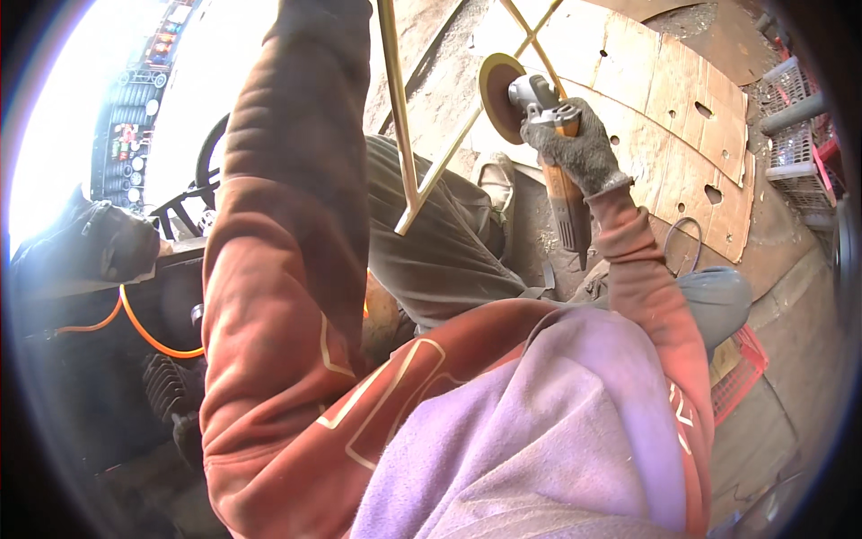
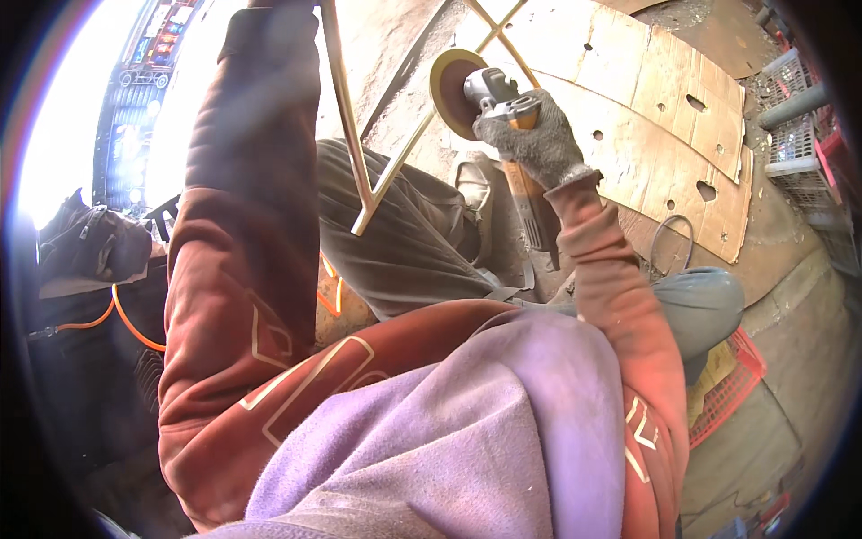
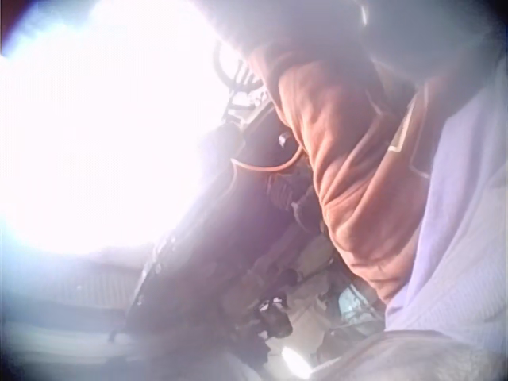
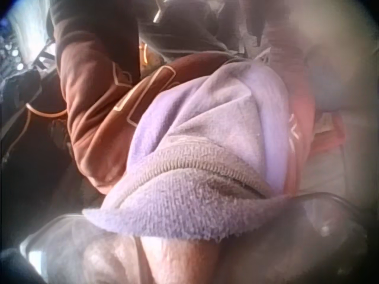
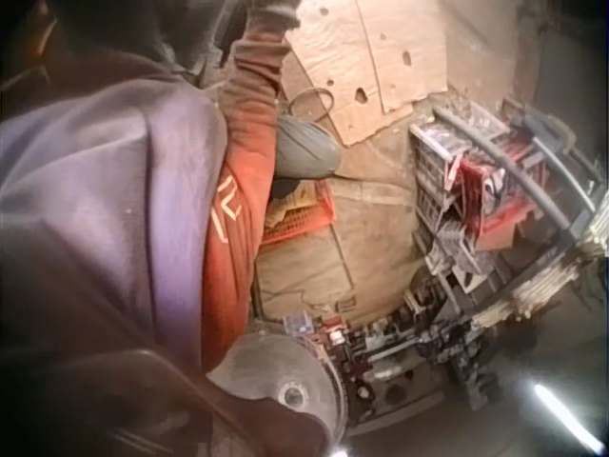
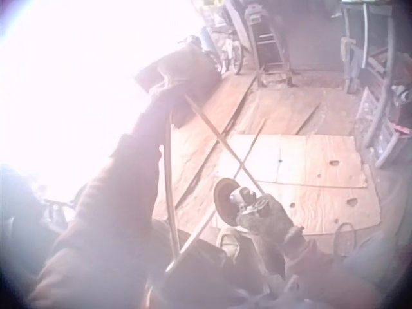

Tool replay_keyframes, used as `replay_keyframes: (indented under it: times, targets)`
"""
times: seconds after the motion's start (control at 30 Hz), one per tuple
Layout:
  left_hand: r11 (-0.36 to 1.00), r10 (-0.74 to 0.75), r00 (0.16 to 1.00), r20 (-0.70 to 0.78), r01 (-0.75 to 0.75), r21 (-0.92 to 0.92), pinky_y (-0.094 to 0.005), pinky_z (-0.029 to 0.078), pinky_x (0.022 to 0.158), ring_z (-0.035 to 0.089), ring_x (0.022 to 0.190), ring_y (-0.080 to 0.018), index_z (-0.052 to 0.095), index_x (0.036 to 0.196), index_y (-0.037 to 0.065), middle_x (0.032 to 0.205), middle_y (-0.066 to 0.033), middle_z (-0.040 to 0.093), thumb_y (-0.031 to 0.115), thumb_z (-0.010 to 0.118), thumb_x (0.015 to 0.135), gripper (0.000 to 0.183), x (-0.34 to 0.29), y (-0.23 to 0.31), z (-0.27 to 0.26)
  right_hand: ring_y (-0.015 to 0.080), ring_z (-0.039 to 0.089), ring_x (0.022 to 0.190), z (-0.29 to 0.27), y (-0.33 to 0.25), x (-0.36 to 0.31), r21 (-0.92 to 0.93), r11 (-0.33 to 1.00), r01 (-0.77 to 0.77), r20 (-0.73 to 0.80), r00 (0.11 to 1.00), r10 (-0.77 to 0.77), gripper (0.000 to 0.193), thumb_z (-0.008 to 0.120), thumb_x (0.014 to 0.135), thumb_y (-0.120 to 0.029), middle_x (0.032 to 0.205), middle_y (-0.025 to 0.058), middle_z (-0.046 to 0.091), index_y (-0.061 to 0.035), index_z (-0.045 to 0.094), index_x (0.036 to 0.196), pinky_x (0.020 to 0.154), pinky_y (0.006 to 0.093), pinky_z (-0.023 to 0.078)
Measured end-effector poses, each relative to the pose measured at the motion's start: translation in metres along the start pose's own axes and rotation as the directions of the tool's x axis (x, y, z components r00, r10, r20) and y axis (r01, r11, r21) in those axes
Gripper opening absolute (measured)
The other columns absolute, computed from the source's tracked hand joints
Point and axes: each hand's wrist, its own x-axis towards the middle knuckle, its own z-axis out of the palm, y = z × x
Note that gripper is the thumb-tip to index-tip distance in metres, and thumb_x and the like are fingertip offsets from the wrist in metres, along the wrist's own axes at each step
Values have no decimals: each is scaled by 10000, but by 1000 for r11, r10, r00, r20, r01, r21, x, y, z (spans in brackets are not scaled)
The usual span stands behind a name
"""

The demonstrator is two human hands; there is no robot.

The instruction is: The person uses an angle grinder to smooth or finish the surfaces and welded joints of a metal frame constructed from thin tubing.

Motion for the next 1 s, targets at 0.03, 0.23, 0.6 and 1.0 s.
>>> replay_keyframes:
  times: [0.03,0.23,0.6,1.0]
  targets:
    - [1000,-10,1000,3,10,-5,-371,491,797,612,863,-223,669,1008,-3,886,-89,651,165,613,907,205,-1,-4,0,153,649,858,3,-2,-3,75,997,-15,81,997,9,443,835,795,-143,959,95,667,-15,528,1088,722,294,564]
    - [999,-42,999,-33,41,-36,-386,496,825,617,888,-239,665,1019,-7,909,-100,654,159,615,908,205,-10,-18,-32,130,617,884,67,-3,-77,-258,899,355,273,919,-285,440,866,754,-203,949,75,658,-13,589,1039,768,296,517]
    - [979,-76,997,-6,73,-191,-413,505,876,626,934,-269,657,1038,-13,951,-118,658,147,618,910,208,-4,-61,-61,119,630,846,45,-4,-40,-44,999,-1,109,994,6,527,871,727,-195,934,69,667,-39,549,1114,774,295,543]
    - [947,-169,985,-19,157,-279,-461,500,962,623,1018,-308,625,1109,-3,1013,-130,654,154,643,906,258,1,-82,-75,99,608,906,20,54,24,129,990,-63,99,994,51,437,836,781,-182,1007,30,650,-54,569,1102,798,277,530]
